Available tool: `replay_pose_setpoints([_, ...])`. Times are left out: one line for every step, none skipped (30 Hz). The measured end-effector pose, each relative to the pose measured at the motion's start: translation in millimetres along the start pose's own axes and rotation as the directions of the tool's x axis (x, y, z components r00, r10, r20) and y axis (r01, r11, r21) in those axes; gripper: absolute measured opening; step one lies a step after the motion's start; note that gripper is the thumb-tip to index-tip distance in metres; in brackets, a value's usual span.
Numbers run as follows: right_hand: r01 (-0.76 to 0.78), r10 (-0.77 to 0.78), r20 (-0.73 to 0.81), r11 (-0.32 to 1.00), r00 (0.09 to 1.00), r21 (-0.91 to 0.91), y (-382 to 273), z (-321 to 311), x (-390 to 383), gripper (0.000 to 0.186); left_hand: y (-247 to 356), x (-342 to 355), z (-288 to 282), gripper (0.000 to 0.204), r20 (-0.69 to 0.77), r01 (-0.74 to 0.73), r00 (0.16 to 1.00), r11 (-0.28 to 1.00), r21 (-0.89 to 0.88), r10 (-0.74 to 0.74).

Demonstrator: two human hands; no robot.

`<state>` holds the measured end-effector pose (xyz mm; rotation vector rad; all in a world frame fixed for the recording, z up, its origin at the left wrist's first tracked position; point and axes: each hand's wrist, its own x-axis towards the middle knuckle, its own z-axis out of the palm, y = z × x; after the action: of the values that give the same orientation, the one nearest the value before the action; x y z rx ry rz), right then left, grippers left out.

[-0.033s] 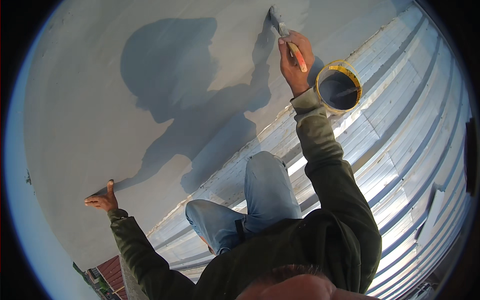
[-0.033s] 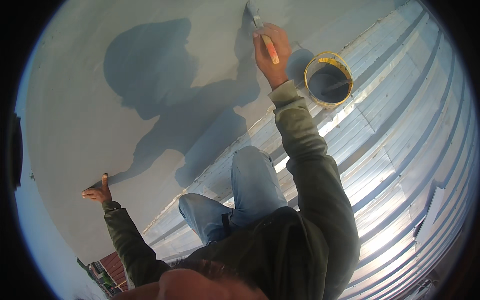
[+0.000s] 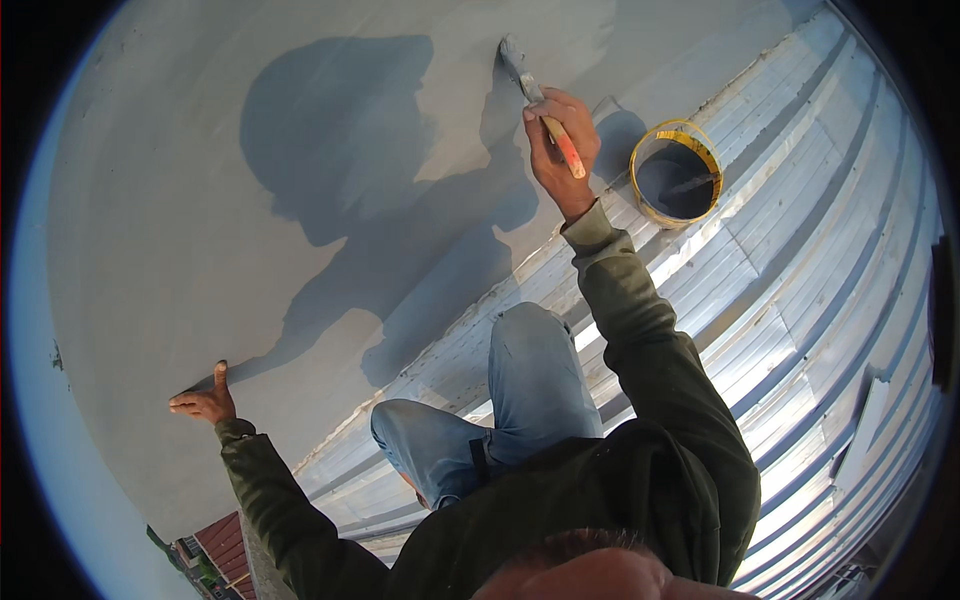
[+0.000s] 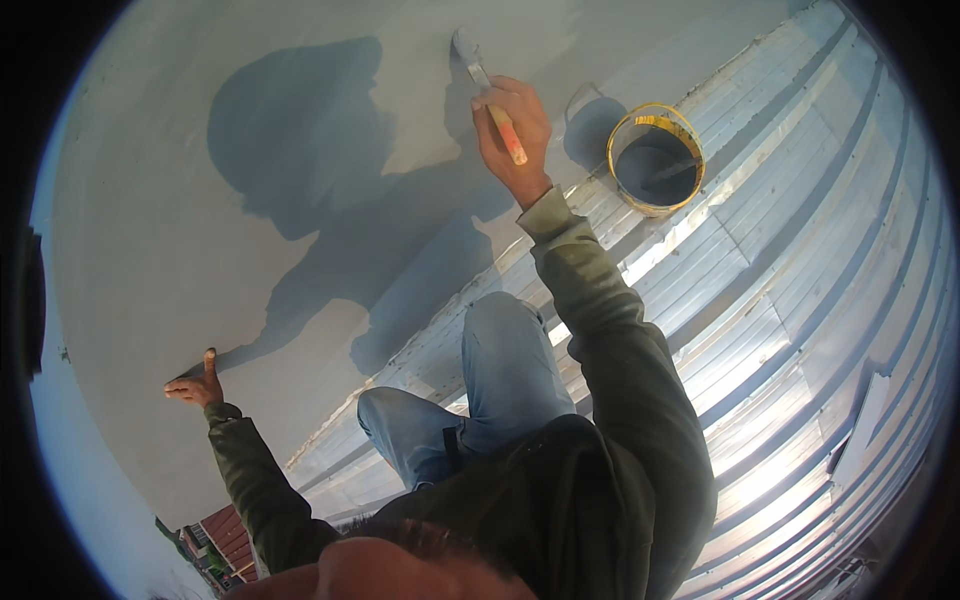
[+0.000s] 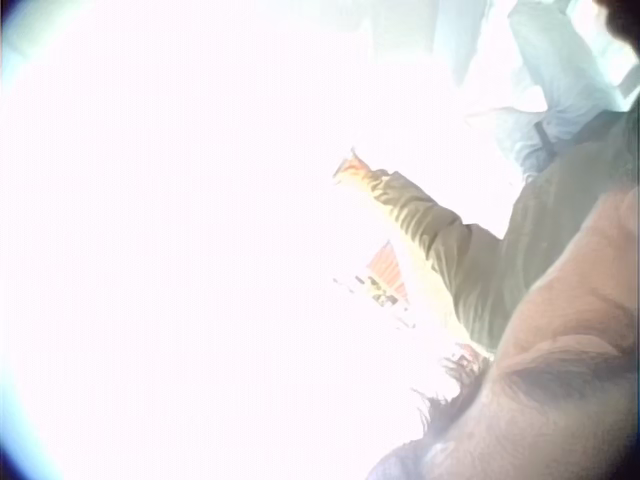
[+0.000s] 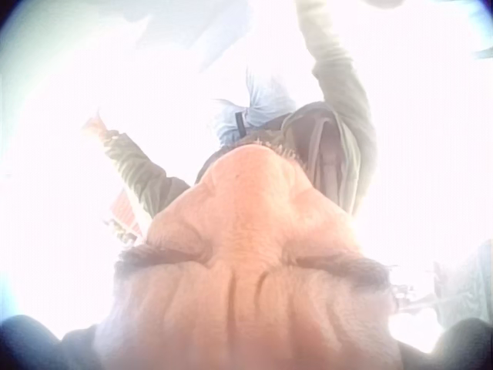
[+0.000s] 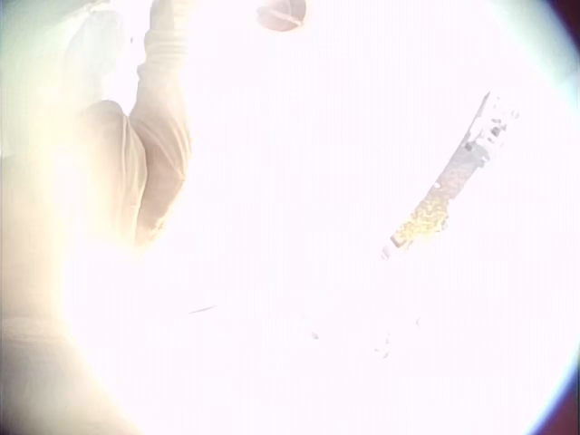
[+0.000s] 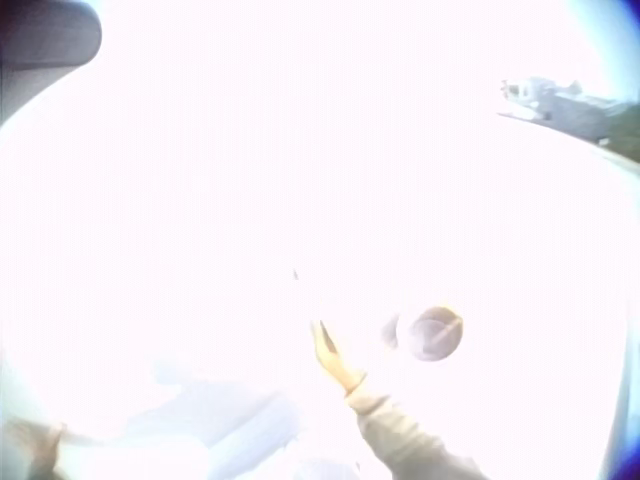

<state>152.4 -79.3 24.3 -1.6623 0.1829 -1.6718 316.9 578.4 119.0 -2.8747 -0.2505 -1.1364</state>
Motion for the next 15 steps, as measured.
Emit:
replay_pose_setpoints([-0.017,0.007,0.074,0.991,0.997,0.131,-23.7,10.1,-28.8,0.021,2.7,2.3,2.7,0.153,-0.004,-0.005,1.000,1.000,-0.013,0.005])
replay_pose_setpoints([-0.073,0.030,0.217,0.978,0.976,0.195,-48.1,14.1,-55.2,0.015,1.6,3.9,4.8,0.153,-0.004,-0.012,1.000,1.000,0.000,0.012])
replay_pose_setpoints([-0.072,0.032,0.213,0.980,0.977,0.187,-54.1,13.9,-62.5,0.015,3.3,3.7,5.7,0.154,-0.004,-0.018,1.000,1.000,0.014,0.018])
replay_pose_setpoints([-0.102,0.023,0.287,0.959,0.958,0.266,-56.8,12.7,-67.1,0.013,4.6,3.1,6.4,0.154,-0.002,-0.025,1.000,1.000,0.008,0.025])
replay_pose_setpoints([-0.138,0.008,0.358,0.930,0.934,0.340,-55.9,10.5,-68.9,0.012,5.5,3.0,6.9,0.154,0.005,-0.016,1.000,1.000,-0.012,0.016])
replay_pose_setpoints([-0.180,0.084,0.299,0.933,0.951,0.310,-34.6,2.4,-59.0,0.011,6.7,1.1,4.8,0.154,0.015,-0.002,1.000,1.000,-0.030,0.002])
replay_pose_setpoints([-0.224,0.156,0.237,0.930,0.959,0.292,-2.3,-7.3,-42.1,0.011,2.5,1.0,1.7,0.154,0.014,0.001,1.000,1.000,-0.028,0.000])
replay_pose_setpoints([-0.308,0.299,0.083,0.874,0.951,0.376,19.9,-17.5,-24.3,0.013,0.0,2.4,3.2,0.154,0.012,-0.006,1.000,1.000,-0.020,0.006])
replay_pose_setpoints([-0.421,0.427,0.063,0.838,0.902,0.348,43.1,-33.5,-6.6,0.017,-6.0,3.7,1.3,0.153,0.006,-0.007,1.000,1.000,-0.003,0.007])
replay_pose_setpoints([-0.456,0.469,0.023,0.845,0.883,0.279,62.3,-51.1,18.1,0.017,-8.3,4.7,2.0,0.153,0.006,-0.001,1.000,1.000,-0.004,0.001])
replay_pose_setpoints([-0.343,0.369,-0.039,0.894,0.929,0.289,85.8,-66.4,36.6,0.018,-7.8,4.8,6.0,0.153,-0.002,-0.017,1.000,1.000,0.008,0.017])
replay_pose_setpoints([-0.313,0.342,-0.086,0.918,0.936,0.243,106.0,-81.6,51.8,0.017,-7.9,5.8,8.5,0.153,-0.011,-0.035,0.999,0.999,0.024,0.035])
replay_pose_setpoints([-0.281,0.310,-0.132,0.939,0.942,0.198,120.5,-89.5,62.7,0.016,-8.3,7.0,11.4,0.153,-0.010,-0.035,0.999,0.999,0.020,0.035])
replay_pose_setpoints([-0.283,0.311,-0.133,0.939,0.941,0.196,129.5,-89.4,64.9,0.016,-8.9,7.6,13.1,0.152,-0.014,-0.041,0.999,0.999,0.028,0.041])
replay_pose_setpoints([-0.209,0.243,-0.203,0.962,0.949,0.173,135.4,-90.0,66.7,0.016,-6.6,7.8,15.6,0.152,-0.017,-0.047,0.999,0.998,0.031,0.047])
